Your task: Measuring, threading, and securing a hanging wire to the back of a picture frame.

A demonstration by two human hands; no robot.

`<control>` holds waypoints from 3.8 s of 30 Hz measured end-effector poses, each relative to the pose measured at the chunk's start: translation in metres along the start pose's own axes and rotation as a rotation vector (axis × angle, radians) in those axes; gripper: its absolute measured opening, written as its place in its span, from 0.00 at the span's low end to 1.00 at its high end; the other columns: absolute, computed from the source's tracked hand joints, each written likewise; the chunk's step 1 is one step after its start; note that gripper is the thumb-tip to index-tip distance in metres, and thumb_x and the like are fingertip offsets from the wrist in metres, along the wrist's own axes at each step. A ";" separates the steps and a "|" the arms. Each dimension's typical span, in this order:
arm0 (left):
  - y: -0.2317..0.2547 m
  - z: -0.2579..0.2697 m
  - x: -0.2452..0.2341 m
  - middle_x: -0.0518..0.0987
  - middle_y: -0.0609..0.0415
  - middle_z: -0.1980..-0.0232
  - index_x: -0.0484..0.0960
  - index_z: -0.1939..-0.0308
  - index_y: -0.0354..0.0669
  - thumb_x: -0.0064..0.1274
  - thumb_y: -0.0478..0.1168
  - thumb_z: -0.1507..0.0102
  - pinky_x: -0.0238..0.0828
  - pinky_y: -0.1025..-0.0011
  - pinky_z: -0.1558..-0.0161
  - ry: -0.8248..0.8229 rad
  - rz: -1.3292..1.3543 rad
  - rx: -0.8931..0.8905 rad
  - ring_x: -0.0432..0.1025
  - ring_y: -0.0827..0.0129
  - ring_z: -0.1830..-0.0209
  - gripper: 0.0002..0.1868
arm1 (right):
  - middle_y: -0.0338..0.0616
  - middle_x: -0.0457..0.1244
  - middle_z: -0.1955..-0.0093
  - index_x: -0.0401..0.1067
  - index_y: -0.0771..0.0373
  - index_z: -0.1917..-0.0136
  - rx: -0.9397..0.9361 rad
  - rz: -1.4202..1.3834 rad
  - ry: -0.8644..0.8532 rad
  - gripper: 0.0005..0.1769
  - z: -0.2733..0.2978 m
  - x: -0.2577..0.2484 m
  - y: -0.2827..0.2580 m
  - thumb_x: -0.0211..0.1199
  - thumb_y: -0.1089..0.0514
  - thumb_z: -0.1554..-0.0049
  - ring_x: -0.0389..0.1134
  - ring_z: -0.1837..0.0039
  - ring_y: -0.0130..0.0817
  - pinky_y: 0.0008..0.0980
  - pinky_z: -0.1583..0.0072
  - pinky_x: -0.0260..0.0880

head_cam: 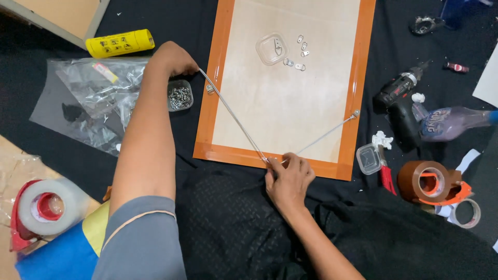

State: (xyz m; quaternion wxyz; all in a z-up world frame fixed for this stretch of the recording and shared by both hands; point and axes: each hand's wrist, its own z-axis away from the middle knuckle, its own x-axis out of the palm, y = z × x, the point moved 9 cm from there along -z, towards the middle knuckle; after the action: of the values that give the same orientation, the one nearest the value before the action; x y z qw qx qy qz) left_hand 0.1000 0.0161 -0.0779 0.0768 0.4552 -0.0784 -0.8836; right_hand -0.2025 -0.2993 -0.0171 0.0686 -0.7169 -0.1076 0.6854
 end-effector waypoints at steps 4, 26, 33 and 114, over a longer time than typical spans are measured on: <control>-0.011 0.036 -0.012 0.75 0.56 0.70 0.79 0.72 0.44 0.64 0.44 0.46 0.62 0.68 0.67 -0.071 0.515 -0.273 0.66 0.68 0.72 0.10 | 0.47 0.59 0.31 0.82 0.30 0.54 0.038 -0.017 0.080 0.08 -0.006 -0.006 0.006 0.71 0.48 0.46 0.57 0.32 0.58 0.59 0.43 0.53; 0.058 0.152 -0.067 0.83 0.58 0.65 0.88 0.62 0.43 0.55 0.37 0.36 0.67 0.78 0.64 0.067 0.800 -0.110 0.71 0.77 0.67 0.06 | 0.51 0.60 0.28 0.82 0.41 0.55 0.178 -0.120 0.222 0.10 -0.040 -0.038 0.055 0.65 0.56 0.49 0.54 0.29 0.59 0.62 0.36 0.50; 0.154 0.291 0.060 0.85 0.48 0.58 0.84 0.56 0.34 0.56 0.35 0.35 0.84 0.64 0.53 -0.163 2.084 0.054 0.83 0.61 0.58 0.08 | 0.37 0.71 0.64 0.83 0.51 0.50 0.412 -1.046 -0.025 0.08 -0.003 -0.117 0.021 0.73 0.53 0.44 0.64 0.64 0.22 0.22 0.60 0.64; 0.185 0.283 0.182 0.85 0.45 0.63 0.84 0.60 0.31 0.62 0.34 0.37 0.77 0.70 0.42 -0.031 2.047 -0.036 0.81 0.68 0.58 0.07 | 0.64 0.66 0.61 0.69 0.68 0.53 0.185 -0.211 0.134 0.12 -0.121 -0.106 0.204 0.49 0.58 0.34 0.68 0.52 0.70 0.61 0.49 0.67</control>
State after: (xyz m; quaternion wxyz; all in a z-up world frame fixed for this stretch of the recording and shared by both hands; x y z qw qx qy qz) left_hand -0.2238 -0.1829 -0.0211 0.8003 0.1571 -0.4171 -0.4011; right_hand -0.0734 -0.5169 0.0414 0.2129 -0.7363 -0.1138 0.6321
